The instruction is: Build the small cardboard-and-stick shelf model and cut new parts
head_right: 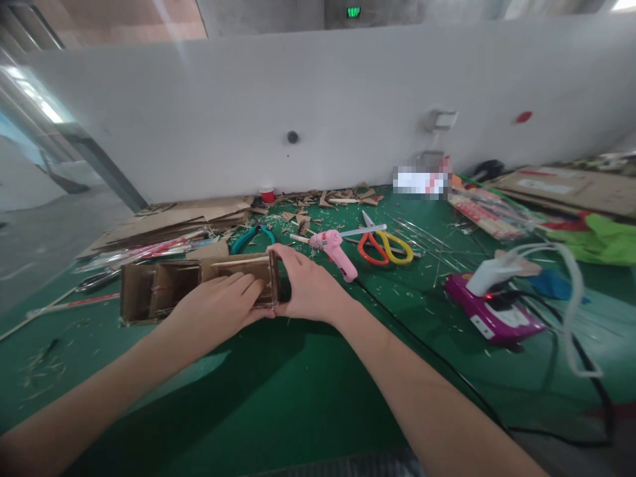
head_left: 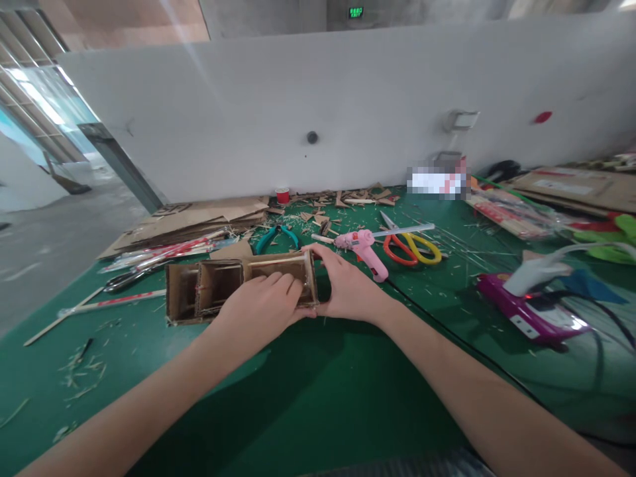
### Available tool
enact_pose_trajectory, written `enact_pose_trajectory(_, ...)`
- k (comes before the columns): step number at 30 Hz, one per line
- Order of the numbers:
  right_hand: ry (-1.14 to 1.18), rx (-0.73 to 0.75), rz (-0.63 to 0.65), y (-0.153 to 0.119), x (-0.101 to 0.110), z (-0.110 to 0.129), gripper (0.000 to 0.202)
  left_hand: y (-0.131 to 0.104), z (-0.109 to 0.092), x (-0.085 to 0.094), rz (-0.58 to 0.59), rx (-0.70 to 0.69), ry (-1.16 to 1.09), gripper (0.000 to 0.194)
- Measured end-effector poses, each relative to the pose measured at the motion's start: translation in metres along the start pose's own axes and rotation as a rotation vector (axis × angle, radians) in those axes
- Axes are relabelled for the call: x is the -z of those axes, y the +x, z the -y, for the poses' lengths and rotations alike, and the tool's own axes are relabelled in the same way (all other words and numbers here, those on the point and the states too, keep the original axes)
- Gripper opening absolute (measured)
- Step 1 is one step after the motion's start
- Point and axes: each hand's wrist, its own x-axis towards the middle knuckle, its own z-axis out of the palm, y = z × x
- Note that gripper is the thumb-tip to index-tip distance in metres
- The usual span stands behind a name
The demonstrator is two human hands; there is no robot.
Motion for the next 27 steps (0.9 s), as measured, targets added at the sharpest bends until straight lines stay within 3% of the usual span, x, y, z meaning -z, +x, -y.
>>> enact_pose_trajectory(14,0.007,-0.036,0.020,0.000,0.001,0.001,0.088,-0.001,-0.002,0.003,0.010,0.048,-0.007,0.042)
enact_pose_trajectory(18,0.016,-0.040,-0.002,-0.001,0.000,0.003,0.086,-0.006,-0.003,0.007,-0.010,0.108,-0.058,0.057)
enact_pose_trajectory(22,-0.007,-0.026,-0.012,-0.001,-0.001,0.003,0.086,-0.012,0.004,0.012,-0.001,0.077,-0.056,0.035)
enact_pose_trajectory(24,-0.020,-0.014,-0.014,-0.002,-0.001,0.003,0.086,-0.010,0.011,0.014,0.017,0.034,-0.092,0.033)
enact_pose_trajectory(27,-0.034,-0.008,-0.017,-0.001,-0.002,0.003,0.087,0.003,0.021,0.020,0.067,0.117,-0.311,0.026)
